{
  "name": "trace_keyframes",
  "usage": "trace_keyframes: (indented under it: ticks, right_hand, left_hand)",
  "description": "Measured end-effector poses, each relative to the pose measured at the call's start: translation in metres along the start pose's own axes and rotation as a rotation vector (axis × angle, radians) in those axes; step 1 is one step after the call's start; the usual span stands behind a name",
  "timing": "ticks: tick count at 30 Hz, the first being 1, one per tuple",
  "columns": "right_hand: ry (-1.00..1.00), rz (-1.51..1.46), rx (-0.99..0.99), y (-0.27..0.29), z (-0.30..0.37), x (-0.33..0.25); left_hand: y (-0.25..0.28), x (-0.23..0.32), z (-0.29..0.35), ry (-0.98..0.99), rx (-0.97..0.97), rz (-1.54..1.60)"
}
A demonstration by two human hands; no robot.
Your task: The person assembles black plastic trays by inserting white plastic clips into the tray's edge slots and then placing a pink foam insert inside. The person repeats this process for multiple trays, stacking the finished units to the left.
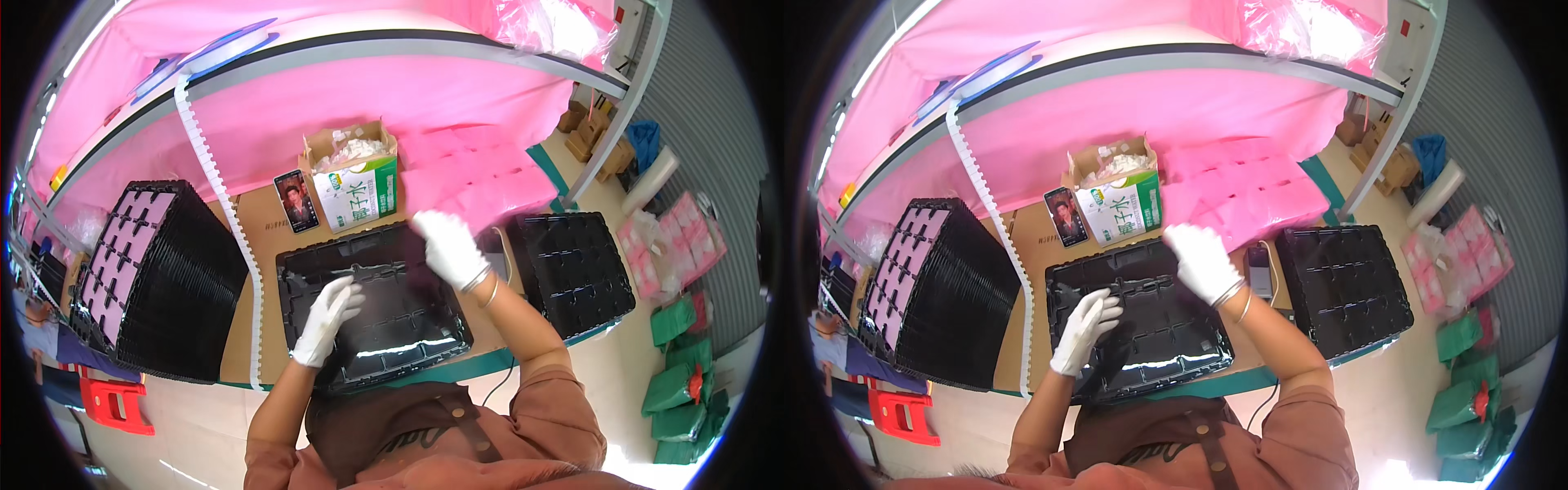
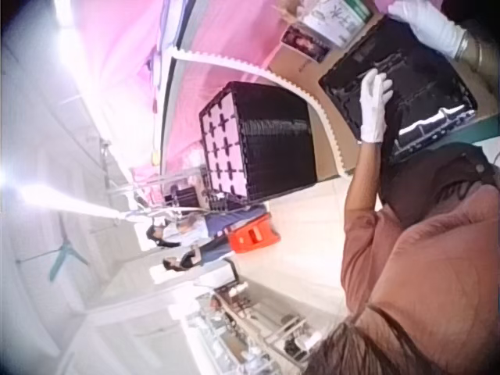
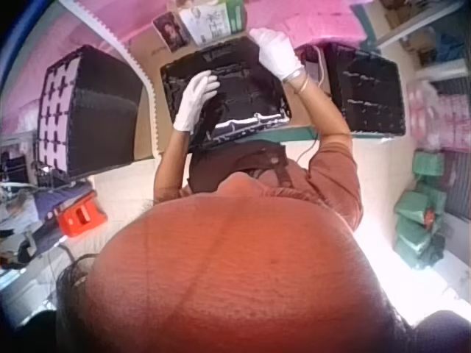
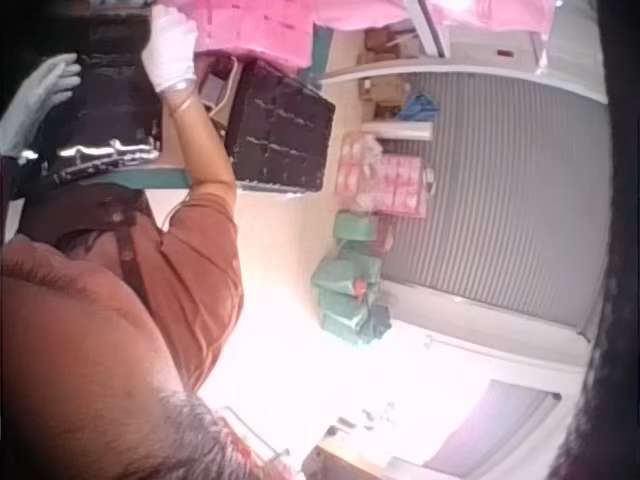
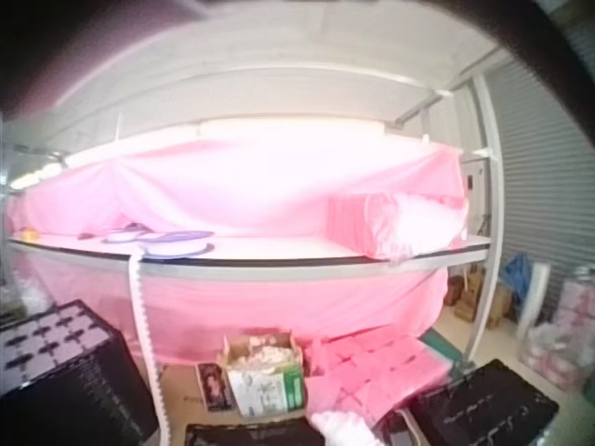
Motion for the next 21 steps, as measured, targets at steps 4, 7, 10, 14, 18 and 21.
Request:
trace_keyframes:
  ticks: [4,7,10,14,18,21]
  right_hand:
    - [0.266,-0.051,-0.199,-0.023,0.036,-0.085]
    - [0.367,-0.223,-0.384,-0.058,0.060,-0.139]
    - [0.388,-0.446,-0.566,-0.067,0.075,-0.168]
    - [0.329,-0.778,-0.373,-0.067,0.083,-0.155]
    - [-0.156,-0.401,0.016,-0.060,0.091,-0.052]
    - [-0.429,-0.089,-0.042,-0.059,0.094,0.013]
  left_hand:
    - [-0.015,-0.012,-0.018,0.005,-0.028,0.297]
    - [0.001,-0.011,-0.013,0.116,0.059,0.243]
    - [0.017,-0.018,0.000,0.224,0.151,0.061]
    - [0.070,-0.050,0.009,0.209,0.326,0.025]
    - [0.086,-0.040,0.016,0.175,0.354,-0.082]
    - [0.093,-0.035,0.011,0.102,0.386,-0.177]
Point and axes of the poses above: each hand's wrist, its own z-axis away from the middle knuckle, its own y-axis out of the back of the hand, x = y × z, the point moved 6 cm from there along -z, towards the middle knuckle, and after that the axes turned 6 degrees about y, right-handed, at the moved point
